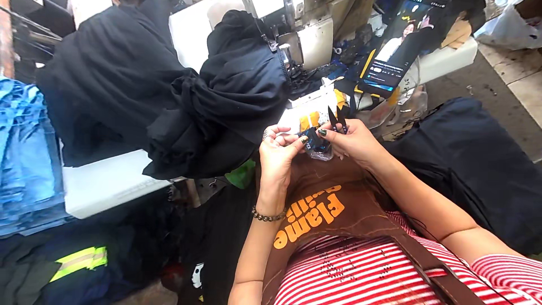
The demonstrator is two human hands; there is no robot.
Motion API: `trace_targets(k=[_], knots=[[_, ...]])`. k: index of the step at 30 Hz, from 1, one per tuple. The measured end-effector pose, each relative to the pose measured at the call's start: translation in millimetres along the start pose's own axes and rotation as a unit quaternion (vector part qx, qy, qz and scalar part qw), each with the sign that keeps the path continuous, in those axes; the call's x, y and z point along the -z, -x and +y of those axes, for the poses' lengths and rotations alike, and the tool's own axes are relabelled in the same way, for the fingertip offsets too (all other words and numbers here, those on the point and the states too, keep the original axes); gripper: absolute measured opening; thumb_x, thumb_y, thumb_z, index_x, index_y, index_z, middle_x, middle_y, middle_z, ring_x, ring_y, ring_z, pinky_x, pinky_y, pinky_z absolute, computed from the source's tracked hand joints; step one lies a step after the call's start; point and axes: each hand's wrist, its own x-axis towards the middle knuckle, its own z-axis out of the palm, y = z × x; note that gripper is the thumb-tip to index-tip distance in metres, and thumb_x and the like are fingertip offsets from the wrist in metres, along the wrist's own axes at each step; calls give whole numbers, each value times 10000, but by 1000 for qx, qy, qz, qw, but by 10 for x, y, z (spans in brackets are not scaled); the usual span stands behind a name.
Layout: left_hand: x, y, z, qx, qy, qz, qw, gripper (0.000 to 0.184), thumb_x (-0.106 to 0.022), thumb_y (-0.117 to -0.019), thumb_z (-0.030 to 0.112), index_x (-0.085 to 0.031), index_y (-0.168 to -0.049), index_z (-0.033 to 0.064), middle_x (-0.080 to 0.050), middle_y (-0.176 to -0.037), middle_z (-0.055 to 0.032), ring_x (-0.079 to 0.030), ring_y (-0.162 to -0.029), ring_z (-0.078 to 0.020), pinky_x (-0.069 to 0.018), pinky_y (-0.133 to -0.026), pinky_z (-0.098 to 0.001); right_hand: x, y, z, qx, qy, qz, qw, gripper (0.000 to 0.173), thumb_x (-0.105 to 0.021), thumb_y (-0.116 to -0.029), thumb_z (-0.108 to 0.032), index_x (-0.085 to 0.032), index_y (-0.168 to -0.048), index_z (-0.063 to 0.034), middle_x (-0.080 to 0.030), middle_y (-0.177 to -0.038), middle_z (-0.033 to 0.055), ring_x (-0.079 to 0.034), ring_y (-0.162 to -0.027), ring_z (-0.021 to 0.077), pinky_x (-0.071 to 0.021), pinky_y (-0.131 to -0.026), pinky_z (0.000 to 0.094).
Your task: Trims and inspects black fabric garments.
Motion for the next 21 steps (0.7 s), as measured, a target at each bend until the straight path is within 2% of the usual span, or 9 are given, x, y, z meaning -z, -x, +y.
trace_targets(k=[6,9,13,14,16,19,21], knots=[[-8,9,-20,-14,-26,0,1000,484,-736,-808,-147,-515,-1149,117,-696,-834,-9,-692,-690,-104,-607,-631,-267,0,8,21,19,22,1,1000,103,-615,-1004,-89,-707,-1022,-45,-627,-681,-55,-427,-434,-23,-385,-407,152],[-19,16,-24,-23,-48,1,999,480,-746,-803,-135,-523,-1140,125,-685,-828,-2,-680,-691,-92,-597,-624,-256,-1,9,24,36,52,1,998,87,-652,-978,-84,-716,-1024,-45,-616,-681,-63,-435,-453,-28,-386,-423,147],[-39,18,-29,-48,-77,0,996,468,-758,-797,-122,-537,-1123,131,-685,-826,7,-680,-718,-85,-598,-648,-263,-14,13,23,67,162,5,984,102,-734,-924,-105,-731,-1020,-70,-676,-799,-31,-542,-576,-15,-451,-509,156],[-45,17,-28,-53,-79,2,995,468,-761,-795,-123,-539,-1119,131,-684,-821,7,-680,-715,-84,-599,-645,-261,-24,20,22,69,179,9,981,87,-743,-926,-101,-734,-1007,-72,-680,-786,-10,-553,-564,7,-457,-494,170],[-52,9,-23,-55,-80,4,995,466,-761,-788,-134,-542,-1105,127,-687,-807,5,-680,-704,-82,-595,-638,-253,-36,13,27,70,189,15,979,73,-746,-925,-101,-735,-993,-75,-665,-743,-3,-539,-534,19,-440,-466,178],[-38,-10,-20,-49,-84,-4,995,455,-757,-787,-134,-541,-1085,134,-678,-802,9,-673,-700,-81,-590,-630,-250,-37,-22,26,71,192,8,979,71,-726,-937,-113,-722,-1003,-87,-654,-792,-27,-539,-596,-9,-446,-528,157],[-27,-40,-15,-46,-89,-15,995,454,-752,-786,-130,-542,-1088,136,-663,-788,10,-655,-677,-80,-581,-614,-248,-35,-47,38,76,190,6,979,60,-715,-942,-118,-715,-995,-91,-646,-803,-21,-531,-604,8,-440,-534,172]])
